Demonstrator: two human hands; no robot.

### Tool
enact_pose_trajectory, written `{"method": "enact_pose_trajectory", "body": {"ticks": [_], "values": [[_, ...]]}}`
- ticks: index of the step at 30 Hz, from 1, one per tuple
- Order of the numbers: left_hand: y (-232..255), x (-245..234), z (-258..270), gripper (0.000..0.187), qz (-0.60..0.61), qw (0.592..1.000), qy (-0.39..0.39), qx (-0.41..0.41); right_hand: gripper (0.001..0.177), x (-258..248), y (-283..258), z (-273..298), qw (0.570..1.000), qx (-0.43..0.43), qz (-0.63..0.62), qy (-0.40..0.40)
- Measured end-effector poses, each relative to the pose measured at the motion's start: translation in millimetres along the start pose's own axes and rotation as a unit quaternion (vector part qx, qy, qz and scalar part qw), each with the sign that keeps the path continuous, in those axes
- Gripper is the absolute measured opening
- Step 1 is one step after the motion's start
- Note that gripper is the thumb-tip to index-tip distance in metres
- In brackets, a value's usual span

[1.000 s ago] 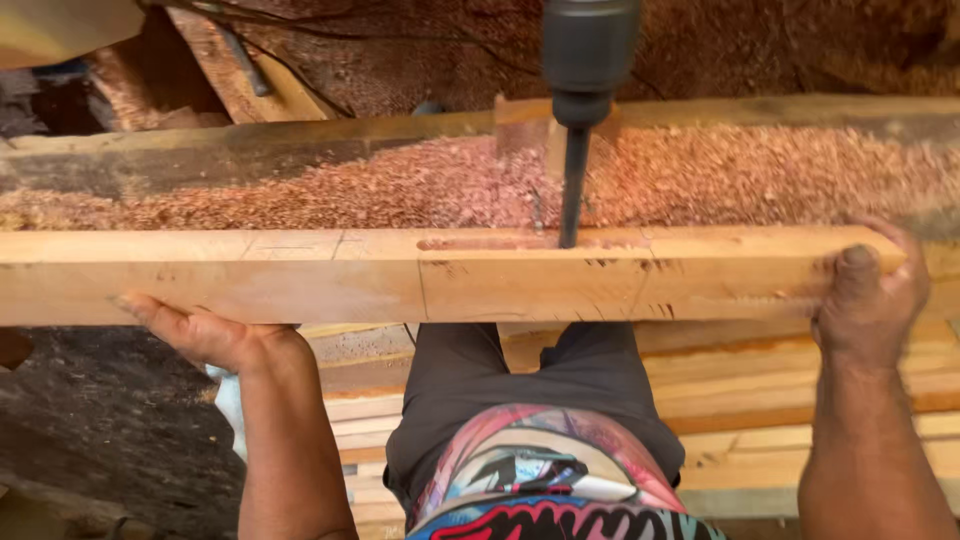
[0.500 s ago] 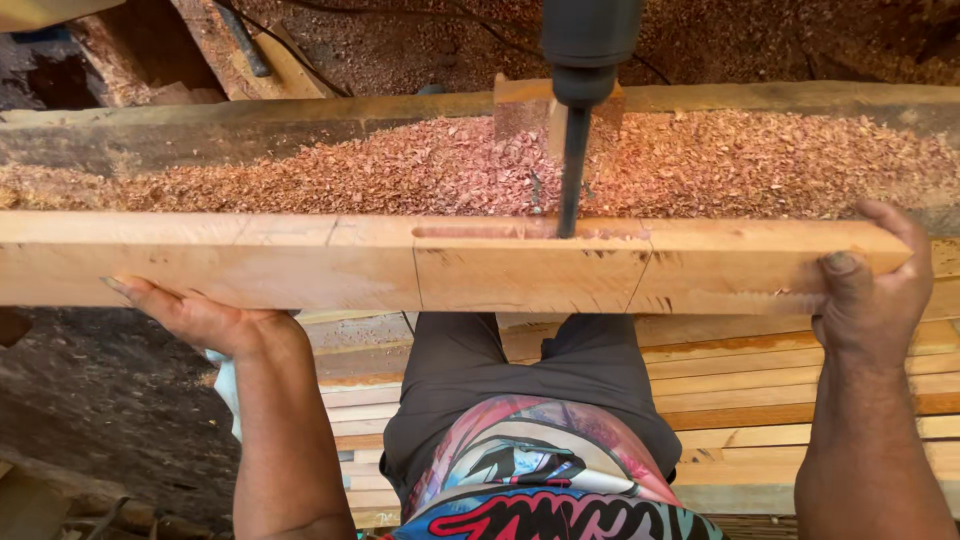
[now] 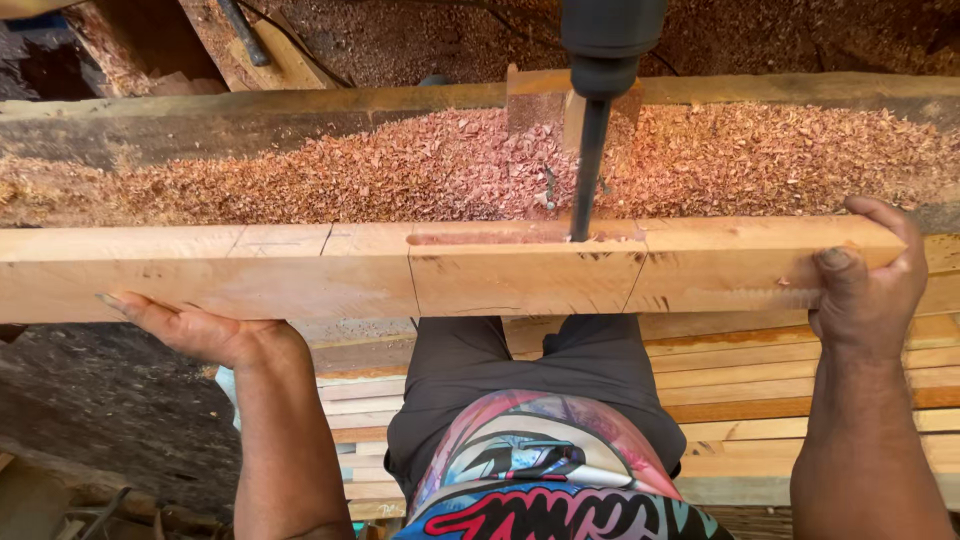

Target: The person uses a drill press to bore a series of overlapping holes into a long wooden plank, creating a rectangular recess. They hold the plank steady with both hands, periodically repositioning it to align with the drill bit. The person also uses a hammer to clear wood shavings from the work area.

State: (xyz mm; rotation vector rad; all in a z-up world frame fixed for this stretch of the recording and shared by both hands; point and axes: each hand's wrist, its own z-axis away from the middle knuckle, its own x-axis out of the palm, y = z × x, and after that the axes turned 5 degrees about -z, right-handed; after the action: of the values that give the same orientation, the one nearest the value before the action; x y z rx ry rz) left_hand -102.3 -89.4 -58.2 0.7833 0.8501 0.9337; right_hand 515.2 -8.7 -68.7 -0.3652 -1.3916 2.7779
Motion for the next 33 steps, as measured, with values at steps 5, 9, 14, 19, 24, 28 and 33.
{"method": "enact_pose_trajectory", "body": {"ticks": [5,9,14,19,24,28,33], "values": [[-2,3,-15,0.106,0.017,0.998,-0.054,0.01,0.089,-8,10,2,1.0,-0.007,-0.013,-0.017],[-14,-14,-8,0.105,0.028,0.999,-0.038,0.012,0.086,-21,27,10,1.0,-0.006,-0.015,-0.017],[-19,-12,-2,0.11,0.01,1.0,-0.008,0.009,0.085,-28,30,7,1.0,-0.005,-0.017,-0.022],[-12,-10,4,0.113,-0.013,1.0,0.022,-0.009,0.08,-18,19,-6,0.999,-0.01,-0.043,-0.032],[-15,-10,-2,0.113,0.02,1.0,-0.006,-0.012,0.082,-12,-3,-8,1.0,-0.001,-0.006,-0.018],[-13,5,8,0.111,0.032,0.999,-0.013,0.004,0.079,-20,2,-13,0.999,0.032,-0.026,-0.009],[-20,24,16,0.107,0.066,0.997,-0.035,0.0,0.088,-42,4,-20,0.996,0.059,-0.067,-0.018]]}}
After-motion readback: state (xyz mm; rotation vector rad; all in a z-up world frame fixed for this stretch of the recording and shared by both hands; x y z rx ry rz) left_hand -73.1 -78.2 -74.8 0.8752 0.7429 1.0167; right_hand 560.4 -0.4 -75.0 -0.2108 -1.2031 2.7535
